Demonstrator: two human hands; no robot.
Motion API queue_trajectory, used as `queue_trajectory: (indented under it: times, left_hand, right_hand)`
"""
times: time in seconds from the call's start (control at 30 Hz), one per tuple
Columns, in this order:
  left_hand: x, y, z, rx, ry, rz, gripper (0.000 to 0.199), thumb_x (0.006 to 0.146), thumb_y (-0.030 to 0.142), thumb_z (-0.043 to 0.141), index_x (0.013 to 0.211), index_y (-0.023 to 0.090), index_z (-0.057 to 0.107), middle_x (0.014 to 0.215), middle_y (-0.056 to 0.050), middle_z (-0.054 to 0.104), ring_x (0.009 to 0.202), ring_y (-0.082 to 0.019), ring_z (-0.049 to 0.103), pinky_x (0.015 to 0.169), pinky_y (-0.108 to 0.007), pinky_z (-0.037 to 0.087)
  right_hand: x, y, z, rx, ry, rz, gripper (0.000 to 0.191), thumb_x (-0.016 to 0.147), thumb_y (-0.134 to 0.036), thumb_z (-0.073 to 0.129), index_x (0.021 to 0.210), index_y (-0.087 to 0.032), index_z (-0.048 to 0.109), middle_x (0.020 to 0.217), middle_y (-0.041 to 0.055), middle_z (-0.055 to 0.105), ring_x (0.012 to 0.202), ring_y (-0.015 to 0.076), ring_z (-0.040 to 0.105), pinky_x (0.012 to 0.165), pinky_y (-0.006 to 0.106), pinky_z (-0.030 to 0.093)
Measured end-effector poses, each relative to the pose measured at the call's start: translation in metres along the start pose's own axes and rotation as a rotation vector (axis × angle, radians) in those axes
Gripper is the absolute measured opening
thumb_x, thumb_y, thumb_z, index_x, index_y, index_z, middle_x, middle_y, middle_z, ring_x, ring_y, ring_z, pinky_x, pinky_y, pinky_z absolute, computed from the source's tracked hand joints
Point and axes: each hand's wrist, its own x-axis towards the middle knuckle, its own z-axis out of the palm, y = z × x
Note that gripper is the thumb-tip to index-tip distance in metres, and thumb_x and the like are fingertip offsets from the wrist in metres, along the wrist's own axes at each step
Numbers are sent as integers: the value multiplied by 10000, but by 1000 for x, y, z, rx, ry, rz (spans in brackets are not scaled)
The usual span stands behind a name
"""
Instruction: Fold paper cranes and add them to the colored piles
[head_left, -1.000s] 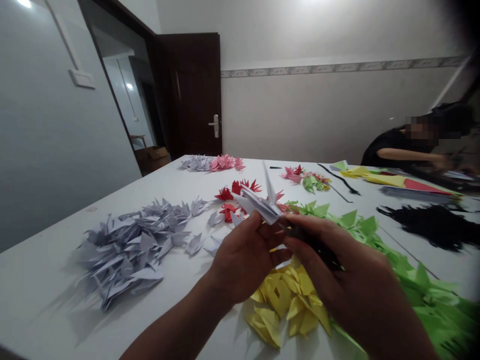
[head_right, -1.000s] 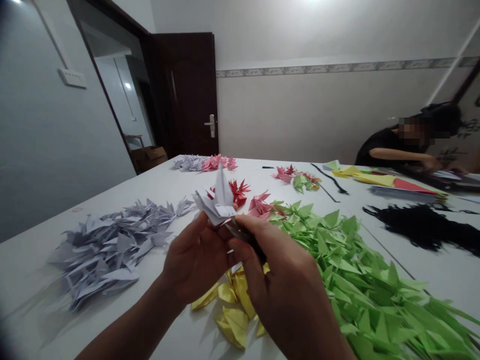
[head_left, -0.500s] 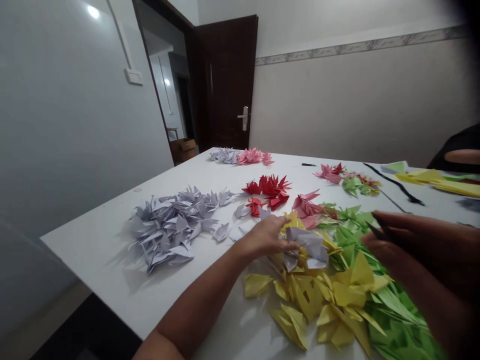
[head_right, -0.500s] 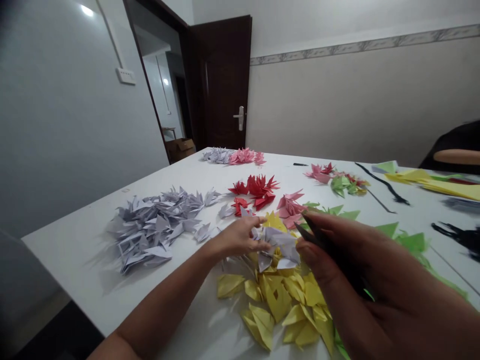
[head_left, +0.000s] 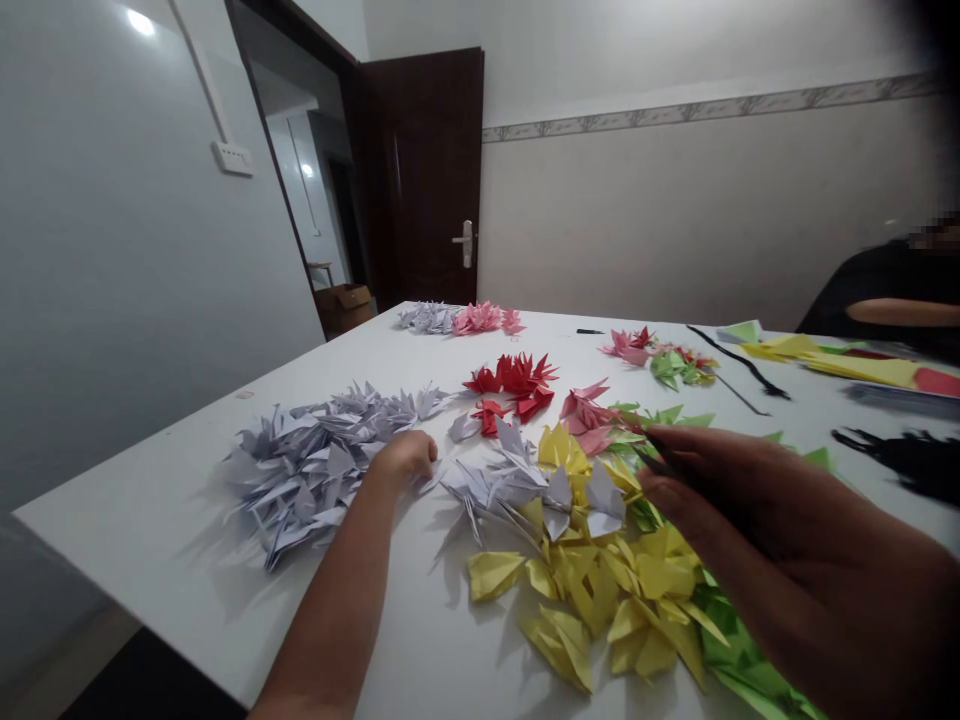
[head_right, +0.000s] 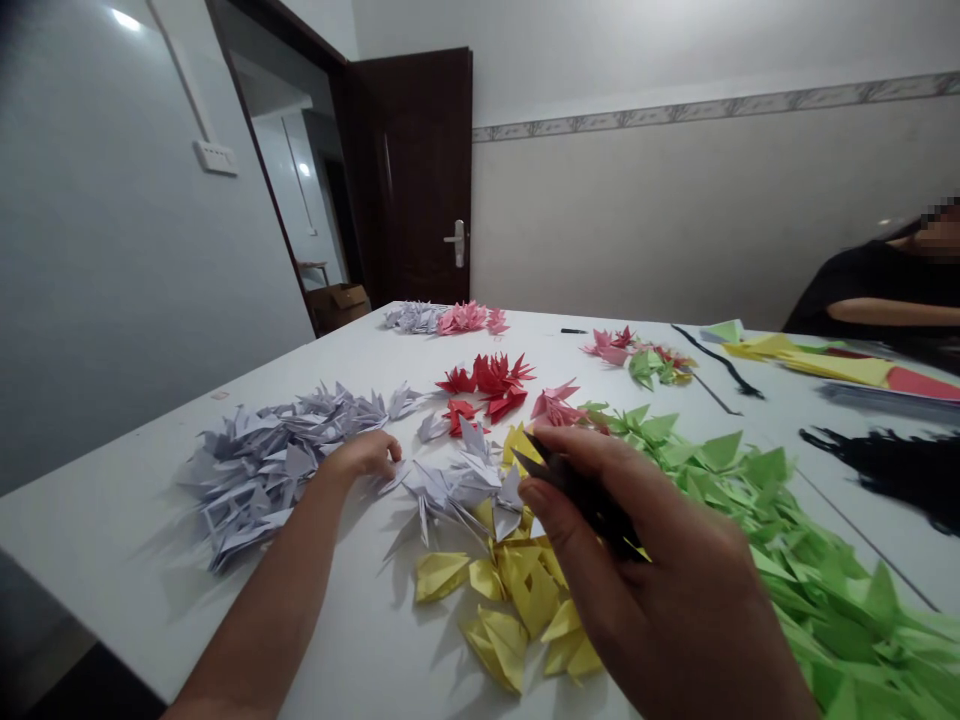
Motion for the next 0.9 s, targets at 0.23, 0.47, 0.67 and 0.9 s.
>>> queue_trajectory:
  times: [0.23, 0.47, 0.67, 0.9]
  left_hand:
    - [-19, 36, -28, -359, 218, 237, 60, 730, 199, 565, 764, 165, 601, 780, 1, 638, 746, -119, 582, 698, -214, 448]
    - [-96, 136, -26, -1802, 63, 371, 295, 722, 269, 719, 853, 198, 464, 690, 37, 628, 537, -84, 612, 469, -152, 478]
    - [-126, 152, -20, -2012, -248, 354, 201, 754, 160, 698, 820, 172, 508, 683, 36, 643, 525, -57, 626, 473, -108, 505]
    - [-124, 152, -17, -2040, -249, 357, 168, 718, 96, 715, 839, 139, 607, 771, 9, 674, 630, -52, 647, 562, -103, 538]
  right_hand:
    - [10, -10, 3, -35, -4, -72, 239, 845, -312, 589, 1068, -264, 657, 969, 31, 741, 777, 199, 720, 622, 270, 608]
    - [11, -22, 18, 13, -35, -110, 257, 850, -231, 549, 1079, -185, 656, 1009, 74, 739, 857, 208, 721, 707, 298, 619]
    - [11, -26, 16, 9, 13, -110, 246, 850, -204, 544, 1062, -199, 670, 1011, 55, 740, 857, 201, 720, 705, 289, 619]
    - [10, -24, 15, -19, 20, -123, 237, 849, -190, 556, 1053, -186, 677, 1003, 44, 743, 845, 175, 720, 730, 253, 605]
